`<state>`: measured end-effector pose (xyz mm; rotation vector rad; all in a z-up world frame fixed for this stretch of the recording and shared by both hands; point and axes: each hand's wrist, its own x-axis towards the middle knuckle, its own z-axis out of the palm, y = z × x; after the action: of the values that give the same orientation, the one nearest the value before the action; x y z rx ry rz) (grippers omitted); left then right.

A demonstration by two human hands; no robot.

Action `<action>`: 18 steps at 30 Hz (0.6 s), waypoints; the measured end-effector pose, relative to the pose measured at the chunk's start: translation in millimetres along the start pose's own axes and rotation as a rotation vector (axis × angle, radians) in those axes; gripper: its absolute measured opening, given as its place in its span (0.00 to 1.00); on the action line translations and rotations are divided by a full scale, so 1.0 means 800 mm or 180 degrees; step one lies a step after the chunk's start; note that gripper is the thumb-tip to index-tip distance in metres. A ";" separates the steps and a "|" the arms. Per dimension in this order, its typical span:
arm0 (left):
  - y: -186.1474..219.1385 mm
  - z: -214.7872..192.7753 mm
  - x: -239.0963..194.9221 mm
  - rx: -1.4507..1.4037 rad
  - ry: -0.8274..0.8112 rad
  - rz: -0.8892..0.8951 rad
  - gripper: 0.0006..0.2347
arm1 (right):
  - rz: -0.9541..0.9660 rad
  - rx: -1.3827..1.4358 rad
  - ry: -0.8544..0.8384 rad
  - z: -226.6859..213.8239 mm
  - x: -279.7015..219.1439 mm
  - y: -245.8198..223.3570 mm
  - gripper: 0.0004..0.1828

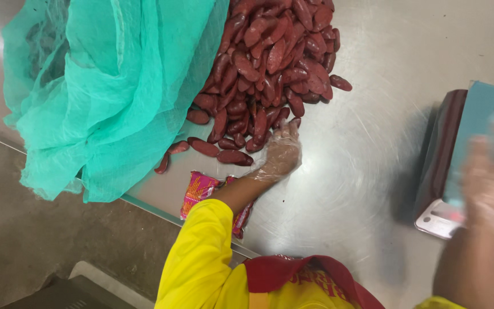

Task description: The person wears gloves while handling reddish food items on a metal table, placing them onto a scale to check their weight and then putting them into plastic bags.

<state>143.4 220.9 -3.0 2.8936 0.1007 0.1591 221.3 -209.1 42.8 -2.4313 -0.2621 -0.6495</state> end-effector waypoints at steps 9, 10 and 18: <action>0.023 -0.050 0.022 -0.0980 -0.1497 -0.0473 0.09 | -0.0174 0.1112 -0.1813 0.270 0.133 -0.289 0.24; 0.023 -0.057 0.013 -0.1007 -0.1580 -0.0431 0.09 | -0.0141 0.1123 -0.2005 0.280 0.144 -0.305 0.28; -0.058 -0.115 -0.001 -0.0284 -0.1281 -0.1149 0.11 | -0.0010 0.0372 -0.2143 0.326 0.145 -0.311 0.36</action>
<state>129.7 287.6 74.1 2.6986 0.5191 -0.4656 340.9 150.3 44.3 -2.4565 -0.5511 0.2043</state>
